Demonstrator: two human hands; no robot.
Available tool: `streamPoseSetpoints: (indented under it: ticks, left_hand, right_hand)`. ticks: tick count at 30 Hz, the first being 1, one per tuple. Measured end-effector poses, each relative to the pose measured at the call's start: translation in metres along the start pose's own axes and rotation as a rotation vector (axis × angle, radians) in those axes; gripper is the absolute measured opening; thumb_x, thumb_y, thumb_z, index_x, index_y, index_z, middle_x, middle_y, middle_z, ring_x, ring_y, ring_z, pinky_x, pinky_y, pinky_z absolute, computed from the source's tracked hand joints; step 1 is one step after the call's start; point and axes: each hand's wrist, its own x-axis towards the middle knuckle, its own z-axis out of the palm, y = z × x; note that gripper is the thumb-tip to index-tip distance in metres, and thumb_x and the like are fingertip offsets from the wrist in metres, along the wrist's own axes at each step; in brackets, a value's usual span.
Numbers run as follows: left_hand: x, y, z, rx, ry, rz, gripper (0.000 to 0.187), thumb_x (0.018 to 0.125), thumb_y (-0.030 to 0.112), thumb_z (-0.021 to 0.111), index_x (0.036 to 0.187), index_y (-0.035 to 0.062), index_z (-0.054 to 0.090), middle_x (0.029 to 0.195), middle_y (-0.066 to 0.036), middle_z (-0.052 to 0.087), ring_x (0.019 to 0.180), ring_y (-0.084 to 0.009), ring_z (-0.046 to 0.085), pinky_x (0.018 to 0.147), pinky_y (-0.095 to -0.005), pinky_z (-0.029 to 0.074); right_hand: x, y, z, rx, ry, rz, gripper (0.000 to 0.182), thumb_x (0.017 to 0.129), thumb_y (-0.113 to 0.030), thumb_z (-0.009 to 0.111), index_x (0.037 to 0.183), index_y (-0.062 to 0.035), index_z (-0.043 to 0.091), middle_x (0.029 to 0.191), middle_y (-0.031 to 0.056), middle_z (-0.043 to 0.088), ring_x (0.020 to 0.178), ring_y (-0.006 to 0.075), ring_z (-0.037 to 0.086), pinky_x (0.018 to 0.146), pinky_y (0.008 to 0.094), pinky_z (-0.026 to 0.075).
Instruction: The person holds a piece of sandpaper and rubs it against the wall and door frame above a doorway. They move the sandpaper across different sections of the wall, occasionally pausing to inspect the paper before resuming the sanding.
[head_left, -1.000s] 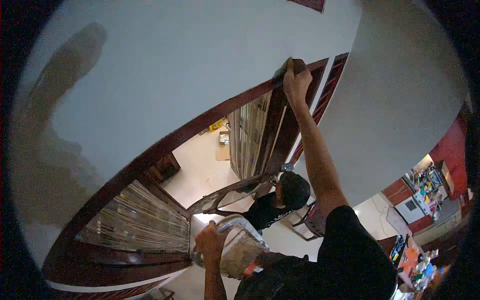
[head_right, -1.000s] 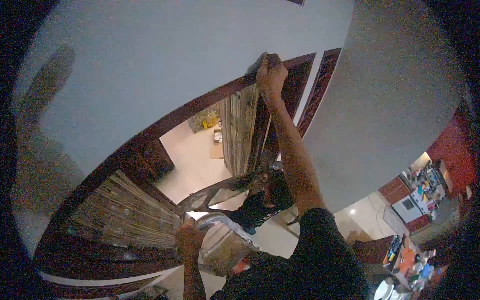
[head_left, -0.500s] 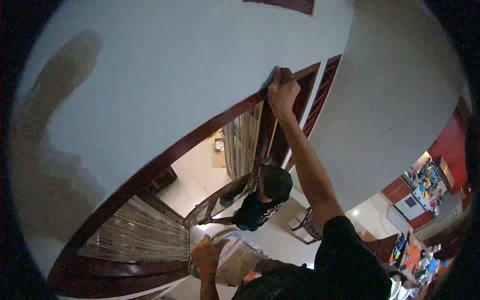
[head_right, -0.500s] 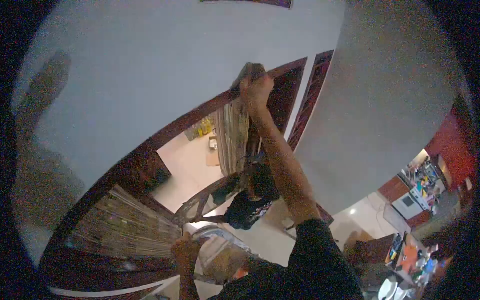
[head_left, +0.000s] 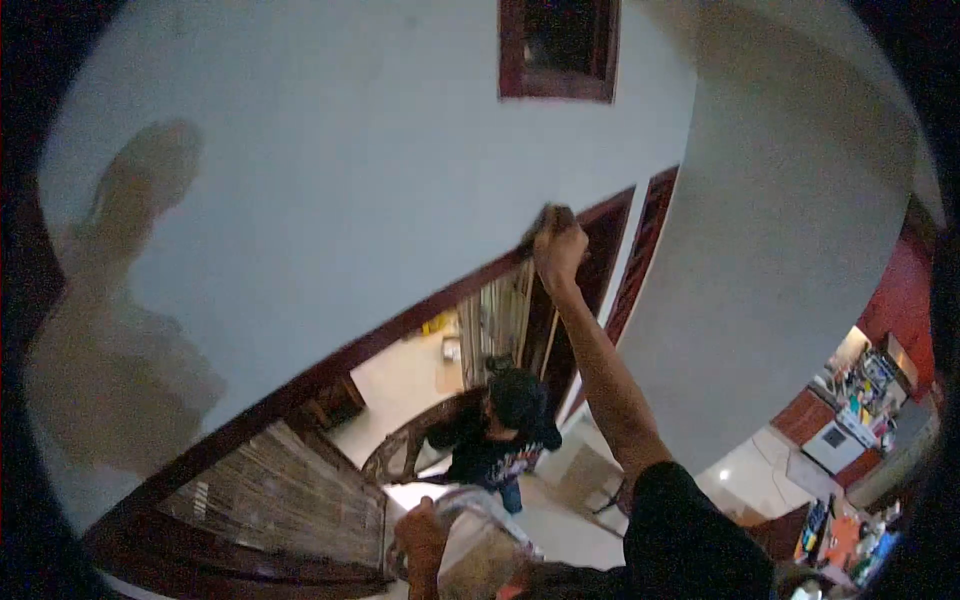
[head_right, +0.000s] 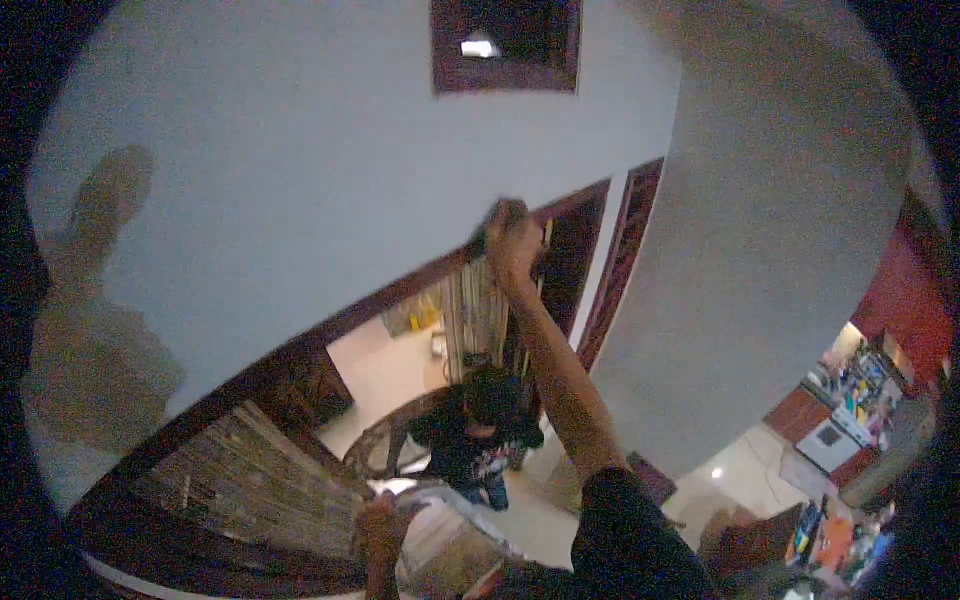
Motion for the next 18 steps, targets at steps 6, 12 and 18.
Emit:
streamPoseSetpoints:
  ticks: [6,12,18]
  left_hand:
    - [0.002,0.042,-0.038,-0.048,-0.049,-0.042,0.052,0.065,0.053,0.073,0.079,0.0055,0.059,0.071,-0.015,0.065,0.067,-0.0335,0.065,0.06,-0.0436,0.05]
    - [0.002,0.027,-0.018,-0.088,-0.051,-0.023,0.073,0.066,0.072,0.063,0.089,0.0024,0.062,0.075,-0.021,0.064,0.07,-0.0373,0.064,0.066,-0.048,0.05]
    - [-0.001,0.016,-0.017,-0.039,-0.137,-0.07,0.058,0.068,0.059,0.07,0.084,0.0037,0.059,0.074,-0.019,0.065,0.073,-0.0372,0.065,0.065,-0.0471,0.05]
  right_hand:
    - [0.037,0.051,0.004,-0.142,-0.078,0.415,0.025,0.091,-0.02,0.055,0.084,0.0035,0.062,0.069,0.0211,0.062,0.06,0.0293,0.059,0.061,0.0403,0.047]
    - [0.047,0.011,-0.016,0.067,-0.02,0.334,0.024,0.087,-0.018,0.056,0.081,0.0056,0.06,0.07,0.0229,0.062,0.069,0.0344,0.066,0.062,0.0435,0.048]
    - [0.025,0.012,0.0,0.147,0.1,0.131,0.024,0.085,-0.019,0.059,0.077,0.0038,0.057,0.061,0.0193,0.056,0.053,0.0331,0.056,0.051,0.0393,0.044]
